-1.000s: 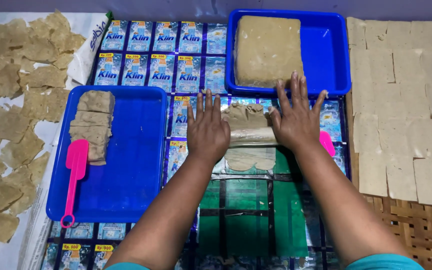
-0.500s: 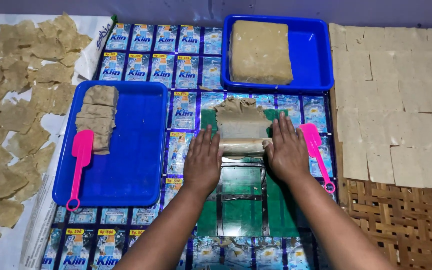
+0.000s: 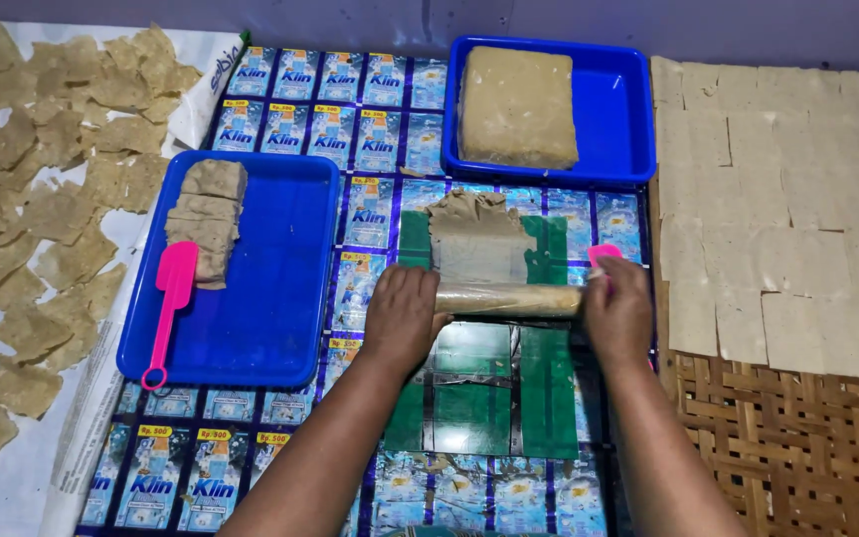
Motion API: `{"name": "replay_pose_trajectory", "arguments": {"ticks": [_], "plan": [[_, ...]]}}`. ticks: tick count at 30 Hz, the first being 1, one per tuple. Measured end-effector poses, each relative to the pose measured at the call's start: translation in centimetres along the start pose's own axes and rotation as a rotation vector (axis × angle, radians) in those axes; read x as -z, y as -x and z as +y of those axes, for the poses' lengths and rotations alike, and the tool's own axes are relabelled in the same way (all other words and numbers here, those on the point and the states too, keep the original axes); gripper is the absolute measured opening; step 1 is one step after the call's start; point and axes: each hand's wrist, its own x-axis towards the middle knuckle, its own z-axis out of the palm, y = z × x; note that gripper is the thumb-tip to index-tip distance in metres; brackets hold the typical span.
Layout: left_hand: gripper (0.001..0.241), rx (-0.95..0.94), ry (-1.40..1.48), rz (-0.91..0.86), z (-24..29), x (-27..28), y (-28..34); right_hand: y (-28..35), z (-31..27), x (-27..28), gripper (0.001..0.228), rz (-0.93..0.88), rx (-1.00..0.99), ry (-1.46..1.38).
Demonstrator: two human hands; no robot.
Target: Rolling out dough and cutting it into squares to make crackers.
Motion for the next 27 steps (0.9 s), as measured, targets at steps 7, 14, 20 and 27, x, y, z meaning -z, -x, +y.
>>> {"name": "replay_pose_trajectory", "arguments": {"ticks": [7, 14, 20, 27], "plan": [[0.058, 0.25, 0.149, 0.172, 0.7, 1.1, 5.2, -2.1, 13.3, -1.9, 0.066, -0.012, -0.439, 0.557], [0.053, 0.557, 0.393, 0.264, 1.1, 2.7, 7.0, -1.5, 2.7, 1.4, 0.042, -0.253, -0.436, 0.381], [0.056, 0.545, 0.657, 0.417, -0.9, 2.4, 5.8, 4.4, -7.8, 1.0, 0.035, -0.47, -0.331, 0.389], [0.053, 0.299, 0.505, 0.425, -2.8, 0.6, 6.2, 7.3, -11.3, -1.1, 0.036, -0.583, -0.316, 0.384]]}}
